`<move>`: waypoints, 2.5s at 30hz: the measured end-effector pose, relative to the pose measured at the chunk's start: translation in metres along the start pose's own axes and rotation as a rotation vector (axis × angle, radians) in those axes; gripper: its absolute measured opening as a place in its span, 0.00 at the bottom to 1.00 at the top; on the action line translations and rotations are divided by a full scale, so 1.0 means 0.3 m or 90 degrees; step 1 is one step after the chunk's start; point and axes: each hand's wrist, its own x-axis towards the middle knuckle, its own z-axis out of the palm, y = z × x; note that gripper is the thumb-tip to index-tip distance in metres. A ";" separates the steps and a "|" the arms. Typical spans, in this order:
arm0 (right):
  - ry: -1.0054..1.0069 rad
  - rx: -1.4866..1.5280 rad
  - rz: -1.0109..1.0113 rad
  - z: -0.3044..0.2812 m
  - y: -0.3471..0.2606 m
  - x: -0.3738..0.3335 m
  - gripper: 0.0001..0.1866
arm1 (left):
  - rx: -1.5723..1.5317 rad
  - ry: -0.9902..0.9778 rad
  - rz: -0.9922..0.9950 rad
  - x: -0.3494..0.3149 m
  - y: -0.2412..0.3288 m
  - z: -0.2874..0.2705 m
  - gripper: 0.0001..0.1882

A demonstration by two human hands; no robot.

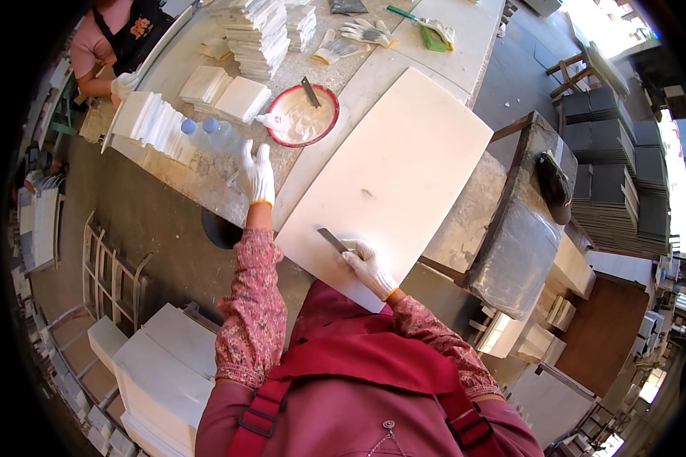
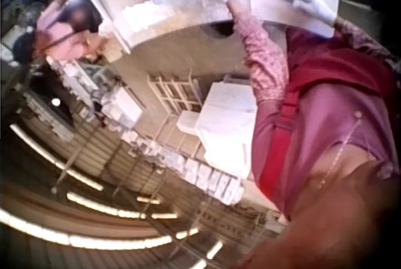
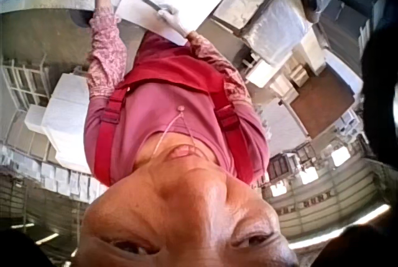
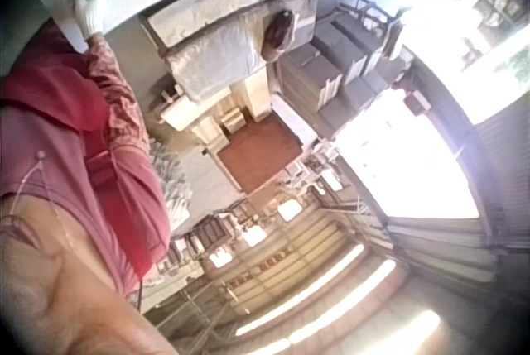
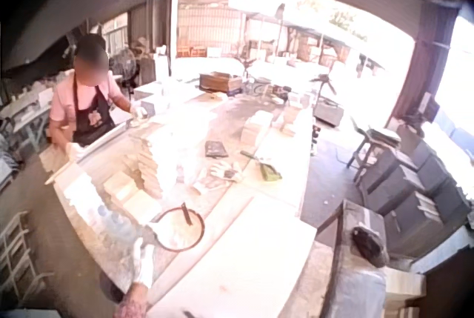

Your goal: The person scrapes the surface of a large white stone slab using a metal scraper tool. They repeatedly scrape different sections of the slab, then lift and flip the slab to work on the other side. The person also moves the slab to a wooden rack and retrieves another slab to continue the scraping process.

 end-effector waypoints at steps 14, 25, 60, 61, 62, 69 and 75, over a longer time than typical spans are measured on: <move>0.319 -0.600 -0.427 0.210 -0.127 0.090 0.07 | 0.237 -0.094 -0.011 -0.648 -0.076 -0.373 0.35; 0.291 -0.789 -0.418 0.316 -0.114 0.192 0.07 | 0.292 -0.239 -0.039 -0.548 -0.075 -0.452 0.23; 0.255 -0.820 -0.350 0.377 -0.067 0.223 0.21 | 0.296 -0.211 0.046 -0.535 -0.117 -0.432 0.21; 0.182 -0.800 -0.365 0.382 -0.073 0.195 0.22 | 0.294 -0.199 0.057 -0.532 -0.121 -0.435 0.22; 0.110 -0.779 -0.379 0.382 -0.074 0.147 0.22 | 0.297 -0.215 0.037 -0.536 -0.123 -0.438 0.22; 0.238 -0.592 -0.394 0.349 -0.098 0.204 0.23 | 0.297 -0.216 0.049 -0.535 -0.115 -0.447 0.22; 0.287 -0.777 -0.339 0.404 -0.100 0.229 0.23 | 0.304 -0.208 0.094 -0.533 -0.143 -0.428 0.22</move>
